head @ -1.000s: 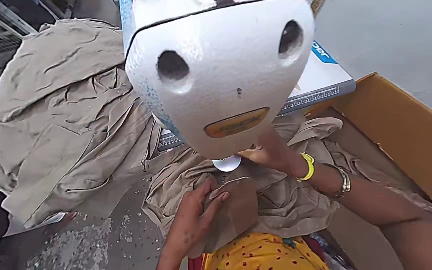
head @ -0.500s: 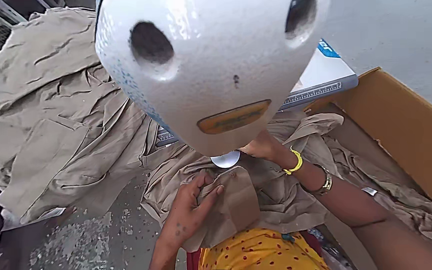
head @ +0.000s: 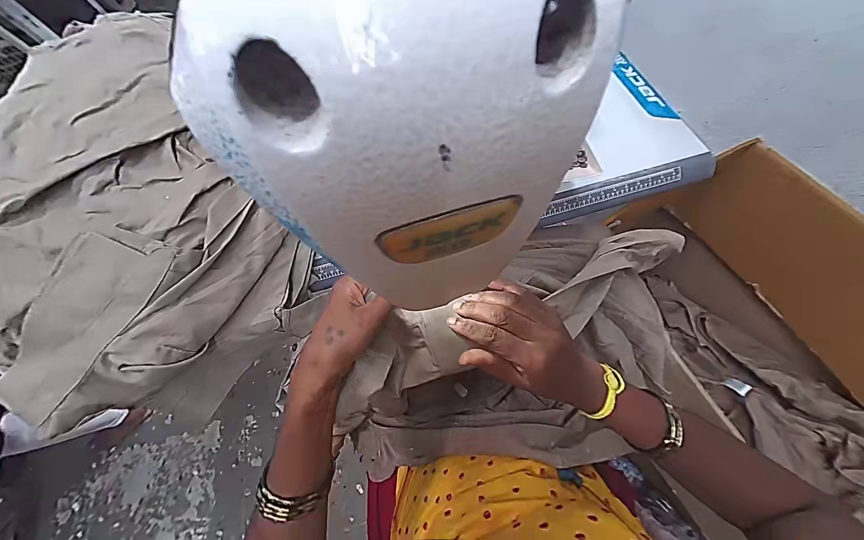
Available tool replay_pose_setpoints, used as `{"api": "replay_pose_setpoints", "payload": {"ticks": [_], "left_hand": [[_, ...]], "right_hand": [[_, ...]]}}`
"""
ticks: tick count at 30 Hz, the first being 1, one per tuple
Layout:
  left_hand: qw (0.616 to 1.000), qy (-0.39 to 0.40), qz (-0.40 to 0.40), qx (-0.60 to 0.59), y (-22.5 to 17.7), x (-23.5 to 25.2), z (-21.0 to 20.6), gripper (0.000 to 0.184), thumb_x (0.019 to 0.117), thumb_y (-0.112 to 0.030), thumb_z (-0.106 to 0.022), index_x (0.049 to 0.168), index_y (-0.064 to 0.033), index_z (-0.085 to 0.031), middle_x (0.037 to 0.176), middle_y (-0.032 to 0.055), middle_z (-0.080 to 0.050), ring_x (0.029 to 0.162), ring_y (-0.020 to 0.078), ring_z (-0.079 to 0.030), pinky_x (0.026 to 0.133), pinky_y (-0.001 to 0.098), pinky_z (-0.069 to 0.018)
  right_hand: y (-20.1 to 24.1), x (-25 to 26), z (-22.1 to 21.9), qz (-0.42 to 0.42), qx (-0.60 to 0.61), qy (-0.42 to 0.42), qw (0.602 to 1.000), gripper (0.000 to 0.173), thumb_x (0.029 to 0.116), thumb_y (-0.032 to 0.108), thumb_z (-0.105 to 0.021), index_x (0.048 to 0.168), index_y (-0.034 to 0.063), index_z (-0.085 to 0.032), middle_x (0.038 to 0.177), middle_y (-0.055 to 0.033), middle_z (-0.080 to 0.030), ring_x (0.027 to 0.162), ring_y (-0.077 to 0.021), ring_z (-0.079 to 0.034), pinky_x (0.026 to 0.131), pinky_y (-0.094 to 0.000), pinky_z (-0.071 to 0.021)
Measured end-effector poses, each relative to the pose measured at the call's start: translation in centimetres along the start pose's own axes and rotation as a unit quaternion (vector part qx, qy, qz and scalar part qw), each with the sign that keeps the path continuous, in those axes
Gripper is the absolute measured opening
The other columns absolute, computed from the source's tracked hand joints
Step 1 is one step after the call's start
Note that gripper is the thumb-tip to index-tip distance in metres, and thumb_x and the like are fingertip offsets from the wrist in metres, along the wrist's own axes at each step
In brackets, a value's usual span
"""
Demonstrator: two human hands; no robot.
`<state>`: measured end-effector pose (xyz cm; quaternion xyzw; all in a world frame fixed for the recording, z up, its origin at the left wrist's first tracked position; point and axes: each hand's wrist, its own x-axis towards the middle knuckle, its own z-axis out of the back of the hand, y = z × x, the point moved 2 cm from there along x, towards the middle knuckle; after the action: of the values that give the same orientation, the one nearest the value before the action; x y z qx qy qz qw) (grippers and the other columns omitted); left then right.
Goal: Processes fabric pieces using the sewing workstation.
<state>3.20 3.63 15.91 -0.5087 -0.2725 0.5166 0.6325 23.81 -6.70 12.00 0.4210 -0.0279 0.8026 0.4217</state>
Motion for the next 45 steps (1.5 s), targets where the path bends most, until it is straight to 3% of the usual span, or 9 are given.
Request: {"api": "replay_pose_setpoints", "payload": {"ticks": [5,9,15,22,27,35,39,41,45], "left_hand": [[0.999,-0.009,0.012,0.052,-0.6,0.5,0.2,0.017,0.0926,-0.008,-0.07,0.108,-0.0051,-0.063,0.085,-0.0103,-0.063,0.08,-0.0105,-0.06,0.075,0.0122,-0.0514],[0.989,-0.007,0.014,-0.15,1.2,0.7,0.9,0.015,0.0951,-0.001,-0.058,0.103,-0.0142,-0.058,0.08,-0.0137,-0.069,0.078,-0.0061,-0.067,0.073,0.0147,-0.0577],[0.963,0.033,0.039,-0.263,6.4,-0.3,3.9,0.035,0.1037,-0.016,-0.036,0.088,-0.0231,-0.067,0.08,-0.011,-0.074,0.076,-0.0028,-0.069,0.072,0.0179,-0.0594],[0.909,0.21,0.053,-0.356,10.8,-0.8,2.8,0.01,0.0971,-0.026,-0.067,0.098,-0.0248,-0.077,0.071,-0.0093,-0.07,0.052,-0.0061,-0.058,0.046,0.0105,-0.0483],[0.966,0.127,-0.054,-0.218,10.2,0.7,3.9,0.022,0.1054,-0.015,-0.049,0.112,-0.0127,-0.07,0.1,-0.0065,-0.076,0.091,0.0022,-0.071,0.085,0.0213,-0.0583],[0.978,0.04,-0.041,-0.202,8.5,-0.1,3.4,0.027,0.1001,-0.006,-0.047,0.097,-0.0173,-0.072,0.084,-0.0117,-0.074,0.075,-0.0036,-0.069,0.07,0.0153,-0.0581],[0.968,-0.05,-0.172,-0.177,7.1,-3.2,1.0,0.015,0.1041,-0.018,-0.049,0.102,-0.0222,-0.064,0.092,-0.0211,-0.069,0.086,-0.0089,-0.064,0.079,0.0135,-0.0547],[0.961,0.071,-0.247,-0.101,6.1,-6.8,-1.9,0.014,0.0997,-0.03,-0.062,0.096,-0.0222,-0.073,0.09,-0.0172,-0.073,0.086,-0.0089,-0.066,0.08,0.0132,-0.0544],[0.861,0.291,-0.397,0.13,3.8,-9.7,-8.4,0.019,0.1025,-0.022,-0.06,0.099,-0.0108,-0.075,0.08,0.0064,-0.072,0.067,0.0192,-0.068,0.062,0.0354,-0.0569]], "right_hand": [[0.2,0.0,-0.4,-0.006,-0.008,-0.004,1.0,0.033,0.1064,0.033,-0.056,0.121,0.0099,-0.073,0.119,-0.0091,-0.074,0.12,-0.0209,-0.066,0.113,-0.041,-0.0453],[-1.5,-0.4,0.7,-0.036,0.032,-0.014,0.999,0.036,0.107,0.039,-0.053,0.114,0.0108,-0.075,0.117,-0.0101,-0.074,0.121,-0.0214,-0.066,0.11,-0.0393,-0.0487],[-12.9,-0.4,7.4,-0.218,-0.177,-0.012,0.96,0.02,0.1004,0.017,-0.062,0.106,0.0036,-0.077,0.107,-0.0153,-0.073,0.106,-0.0336,-0.068,0.092,-0.0483,-0.0548],[-20.0,0.3,8.6,-0.26,-0.262,0.082,0.926,0.03,0.0951,0.026,-0.072,0.117,0.0054,-0.073,0.118,-0.0223,-0.065,0.111,-0.0438,-0.06,0.088,-0.0578,-0.048],[-21.1,0.5,7.7,-0.219,-0.298,0.104,0.923,0.032,0.0934,0.026,-0.074,0.122,0.0115,-0.073,0.121,-0.0215,-0.065,0.112,-0.0441,-0.059,0.086,-0.0587,-0.0472],[-21.2,-0.2,8.6,-0.229,-0.226,0.047,0.945,0.017,0.0958,0.02,-0.07,0.106,0.0079,-0.076,0.12,-0.0199,-0.067,0.117,-0.0434,-0.06,0.09,-0.0604,-0.0469],[-19.1,1.0,9.3,-0.255,-0.1,-0.012,0.962,0.016,0.0961,0.015,-0.069,0.102,0.0023,-0.076,0.106,-0.0171,-0.071,0.104,-0.0347,-0.063,0.091,-0.0502,-0.0491],[-15.1,3.3,8.1,-0.243,-0.061,-0.027,0.968,0.015,0.0938,0.013,-0.071,0.098,-0.0016,-0.073,0.097,-0.0166,-0.071,0.088,-0.0281,-0.069,0.079,-0.0441,-0.0565],[-4.5,5.5,3.3,-0.028,-0.059,-0.011,0.998,0.012,0.0903,0.012,-0.07,0.086,0.0014,-0.072,0.087,-0.013,-0.072,0.081,-0.0224,-0.071,0.071,-0.035,-0.0598]]}}
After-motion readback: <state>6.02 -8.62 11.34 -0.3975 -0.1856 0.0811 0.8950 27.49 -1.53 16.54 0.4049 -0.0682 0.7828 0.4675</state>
